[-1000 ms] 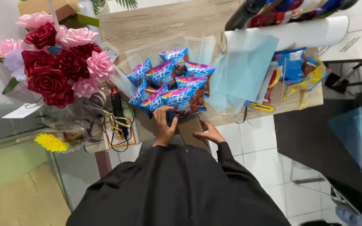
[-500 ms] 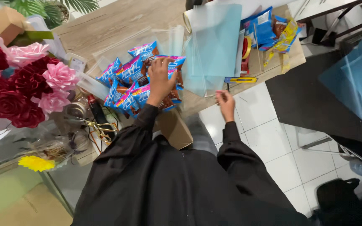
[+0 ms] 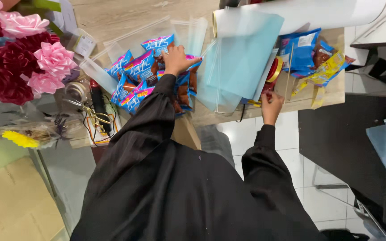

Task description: The person attaches snack packages to sticks, arranges them in a cardboard base, and wraps the assembly in light-blue decorative paper.

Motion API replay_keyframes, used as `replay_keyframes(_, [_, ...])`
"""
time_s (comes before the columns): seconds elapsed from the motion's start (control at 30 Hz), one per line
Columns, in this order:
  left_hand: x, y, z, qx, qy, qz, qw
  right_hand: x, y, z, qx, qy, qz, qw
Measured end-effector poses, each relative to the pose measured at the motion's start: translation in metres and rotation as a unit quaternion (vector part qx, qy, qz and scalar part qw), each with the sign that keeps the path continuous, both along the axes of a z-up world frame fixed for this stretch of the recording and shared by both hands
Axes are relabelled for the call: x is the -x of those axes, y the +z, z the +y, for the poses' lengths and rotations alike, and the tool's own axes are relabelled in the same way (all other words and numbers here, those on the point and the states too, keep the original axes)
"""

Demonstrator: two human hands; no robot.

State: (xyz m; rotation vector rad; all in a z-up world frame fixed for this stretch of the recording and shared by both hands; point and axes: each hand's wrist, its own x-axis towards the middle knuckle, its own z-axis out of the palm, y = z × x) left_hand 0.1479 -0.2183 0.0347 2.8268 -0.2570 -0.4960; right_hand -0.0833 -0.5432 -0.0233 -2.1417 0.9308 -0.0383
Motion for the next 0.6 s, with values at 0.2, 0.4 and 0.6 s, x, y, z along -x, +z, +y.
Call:
replay_keyframes(0.2, [-0.004,0.003,-0.002,0.027,-0.024,0.053,0.998,0.005,-0.004,-0.006,-0.145,-0.04,-0.078,0.986])
replay_keyframes(0.4, [-0.007,-0.002,-0.003,0.066,-0.035,0.154,0.985,0.024,-0.005,0.003,-0.278,-0.147,-0.211,0.926])
replay_keyframes(0.6, [-0.007,-0.005,-0.005,0.067,-0.04,0.158,0.984,0.037,-0.011,0.007,-0.179,-0.181,-0.079,0.964])
